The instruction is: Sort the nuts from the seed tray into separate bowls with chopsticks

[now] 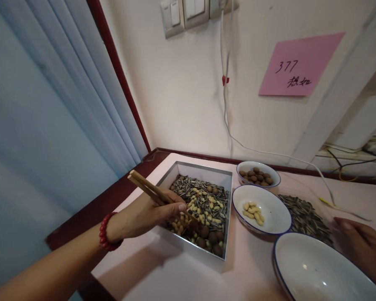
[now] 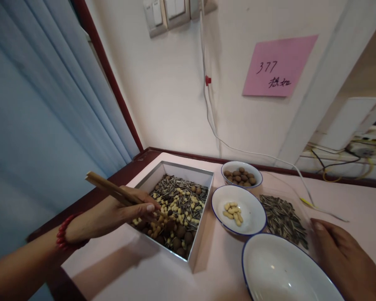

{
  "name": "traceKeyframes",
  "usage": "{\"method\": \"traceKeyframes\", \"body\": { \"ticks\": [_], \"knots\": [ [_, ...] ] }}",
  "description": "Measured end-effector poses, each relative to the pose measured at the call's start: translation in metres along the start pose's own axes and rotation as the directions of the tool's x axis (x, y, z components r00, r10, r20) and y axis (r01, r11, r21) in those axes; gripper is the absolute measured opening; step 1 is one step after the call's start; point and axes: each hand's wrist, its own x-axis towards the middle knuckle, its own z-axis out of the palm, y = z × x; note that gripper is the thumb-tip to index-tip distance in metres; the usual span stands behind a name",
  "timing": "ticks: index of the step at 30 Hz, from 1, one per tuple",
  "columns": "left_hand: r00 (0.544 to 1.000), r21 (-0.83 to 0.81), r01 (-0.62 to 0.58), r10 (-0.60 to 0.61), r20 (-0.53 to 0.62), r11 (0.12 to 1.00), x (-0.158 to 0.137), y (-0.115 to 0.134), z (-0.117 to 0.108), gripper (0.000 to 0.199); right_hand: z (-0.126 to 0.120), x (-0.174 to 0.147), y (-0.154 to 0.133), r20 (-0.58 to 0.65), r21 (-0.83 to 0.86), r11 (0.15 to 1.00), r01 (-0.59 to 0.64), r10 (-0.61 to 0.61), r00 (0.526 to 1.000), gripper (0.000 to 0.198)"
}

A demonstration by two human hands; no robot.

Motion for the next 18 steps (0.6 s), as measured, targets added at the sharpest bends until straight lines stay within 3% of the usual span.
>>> {"method": "traceKeyframes", "body": {
  "ticks": [5,11,15,18],
  "knots": [
    [0.997,-0.071,-0.001,-0.004,-0.074,0.997,-0.005,0.011,-0.008,0.032,-0.009,-0.007,-0.036,-0.008,0.079,0.994,-0.072,0.073,0.997,0.043],
    [0.98,-0.082,-0.133,0.118,-0.16,0.988,0.003,0.05,-0.02,0.029,-0.007,-0.008,-0.042,-0.013,0.123,0.992,-0.028,0.03,0.999,0.048],
    [0.973,-0.093,-0.171,0.154,-0.17,0.981,0.027,0.083,-0.021,0.032,-0.004,-0.007,-0.04,-0.025,0.139,0.99,-0.012,0.015,1.0,0.051],
    [0.966,-0.153,-0.236,0.214,-0.146,0.96,0.067,0.101,-0.015,0.032,-0.002,-0.006,-0.038,-0.025,0.156,0.988,0.006,-0.002,1.0,0.053]
  ]
}}
